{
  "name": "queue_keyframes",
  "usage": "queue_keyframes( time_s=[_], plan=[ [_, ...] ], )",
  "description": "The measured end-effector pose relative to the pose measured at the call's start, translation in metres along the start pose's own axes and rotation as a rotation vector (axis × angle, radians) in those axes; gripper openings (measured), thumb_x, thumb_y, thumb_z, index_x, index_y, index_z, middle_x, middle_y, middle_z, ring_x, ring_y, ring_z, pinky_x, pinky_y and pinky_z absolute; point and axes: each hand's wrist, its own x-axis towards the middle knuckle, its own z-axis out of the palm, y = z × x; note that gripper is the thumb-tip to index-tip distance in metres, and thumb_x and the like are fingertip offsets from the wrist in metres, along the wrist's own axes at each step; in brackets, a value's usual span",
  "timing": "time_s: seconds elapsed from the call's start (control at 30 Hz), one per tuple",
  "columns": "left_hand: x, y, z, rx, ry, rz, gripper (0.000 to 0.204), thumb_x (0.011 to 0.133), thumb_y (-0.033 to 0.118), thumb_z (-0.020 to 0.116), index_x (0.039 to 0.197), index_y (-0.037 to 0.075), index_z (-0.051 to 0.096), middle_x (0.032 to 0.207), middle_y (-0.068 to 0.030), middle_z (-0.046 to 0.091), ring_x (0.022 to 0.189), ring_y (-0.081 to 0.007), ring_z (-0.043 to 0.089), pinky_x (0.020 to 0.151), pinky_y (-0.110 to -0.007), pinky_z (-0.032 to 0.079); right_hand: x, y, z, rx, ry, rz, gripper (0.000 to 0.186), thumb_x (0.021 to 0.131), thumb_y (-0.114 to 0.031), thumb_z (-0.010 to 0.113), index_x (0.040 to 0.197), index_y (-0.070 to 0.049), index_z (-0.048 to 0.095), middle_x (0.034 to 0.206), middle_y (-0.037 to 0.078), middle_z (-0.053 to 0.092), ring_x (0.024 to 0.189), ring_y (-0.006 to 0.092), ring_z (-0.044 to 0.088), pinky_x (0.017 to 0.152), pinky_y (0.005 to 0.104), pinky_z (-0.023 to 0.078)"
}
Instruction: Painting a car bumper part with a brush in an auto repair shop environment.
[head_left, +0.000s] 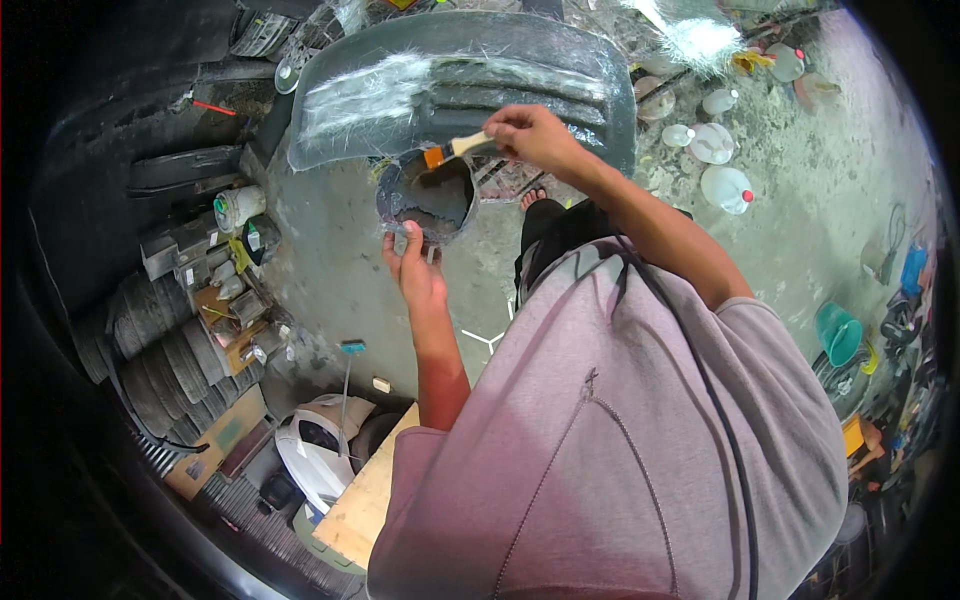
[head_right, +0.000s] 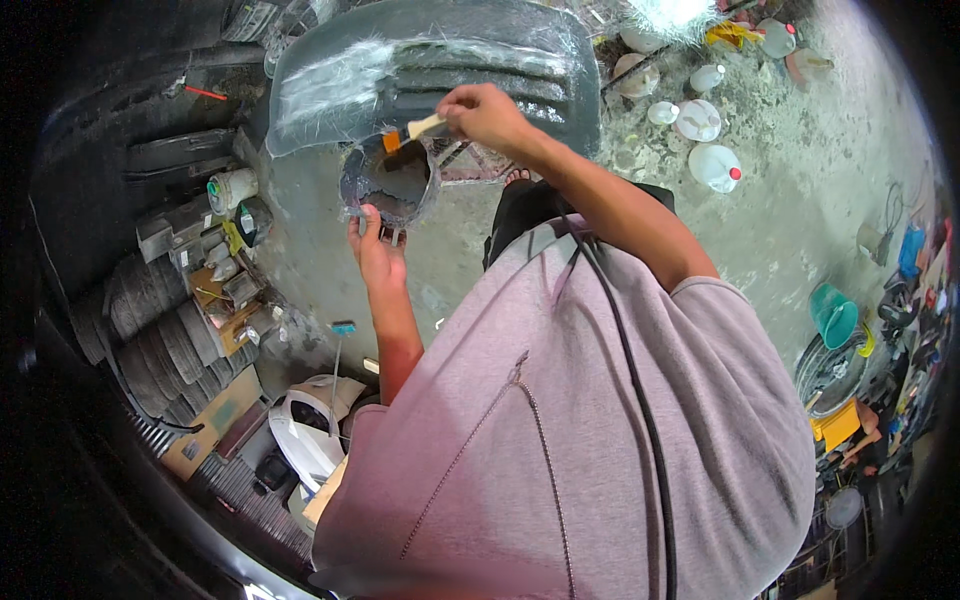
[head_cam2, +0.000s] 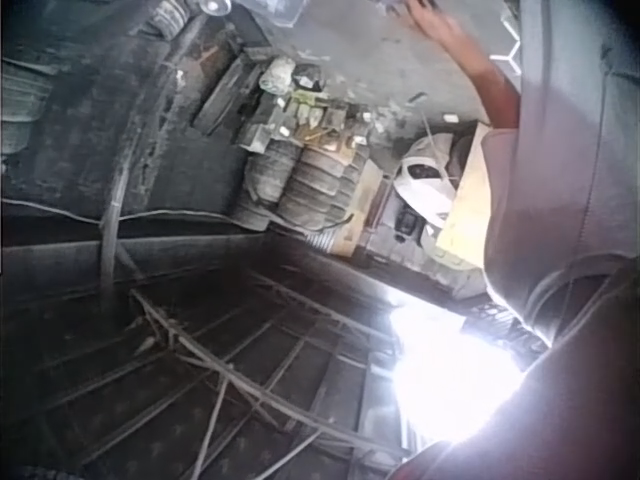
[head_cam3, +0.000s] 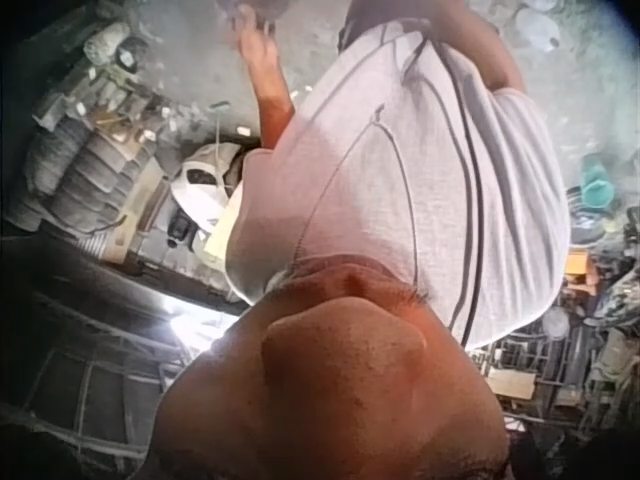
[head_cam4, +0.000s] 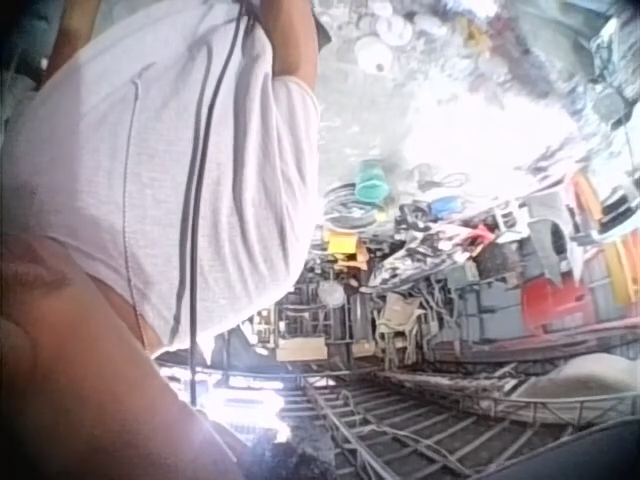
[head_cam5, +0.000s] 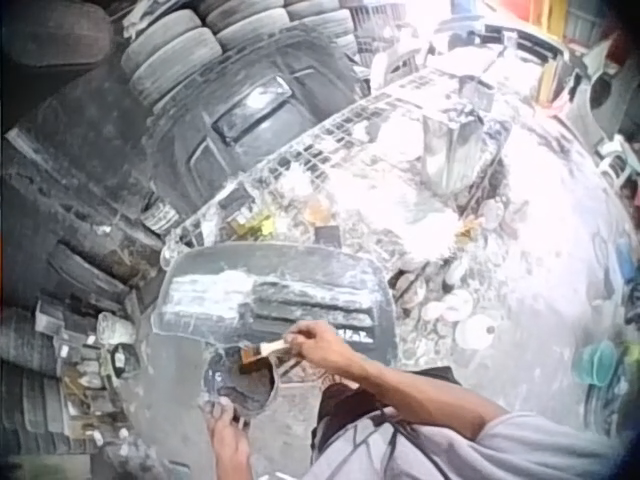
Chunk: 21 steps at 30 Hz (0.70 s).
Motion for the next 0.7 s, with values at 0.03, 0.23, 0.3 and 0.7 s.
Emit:
queue_keyframes(
  time_s=[0.03,0.23,0.3,0.7],
  plan=[
    [0.0,0.0,-0.001,-0.003,0.001,-0.001,0.079,0.084,0.031,0.077,0.144,0.019,0.027,0.134,-0.0059,0.049,0.118,-0.0236,0.047,0.096,-0.046,0.033,0.002,-0.004,-0.006,-0.003,-0.002,0.0,0.018,0.093,-0.014,0.061,0.101,0.0,0.068,0.07,0.003,0.06,0.064,0.0087,0.054,0.06,0.0245,0.046],
    [0.001,0.0,0.0,0.006,-0.034,-0.013,0.08,0.084,0.029,0.077,0.145,0.018,0.026,0.135,-0.0078,0.048,0.119,-0.0253,0.047,0.099,-0.048,0.032,0.021,-0.002,-0.075,0.07,0.383,-0.13,0.022,0.092,-0.018,0.062,0.104,-0.001,0.069,0.077,0.006,0.066,0.067,0.0126,0.061,0.065,0.026,0.051],
    [0.004,-0.001,-0.004,0.0,-0.03,-0.008,0.081,0.084,0.029,0.078,0.145,0.018,0.026,0.136,-0.0081,0.047,0.12,-0.0259,0.046,0.1,-0.048,0.032,0.013,0.001,-0.09,-0.21,0.546,-0.148,0.024,0.09,-0.021,0.062,0.102,-0.002,0.07,0.078,0.008,0.069,0.069,0.0147,0.063,0.068,0.0266,0.051],
    [0.005,-0.003,-0.006,0.003,-0.049,-0.009,0.084,0.081,0.031,0.08,0.144,0.018,0.027,0.136,-0.0076,0.046,0.121,-0.0262,0.044,0.097,-0.049,0.032,0.005,-0.031,-0.076,-0.417,0.709,-0.343,0.028,0.082,-0.027,0.065,0.094,-0.004,0.073,0.08,0.015,0.071,0.071,0.0222,0.07,0.069,0.0312,0.053]
  ],
)
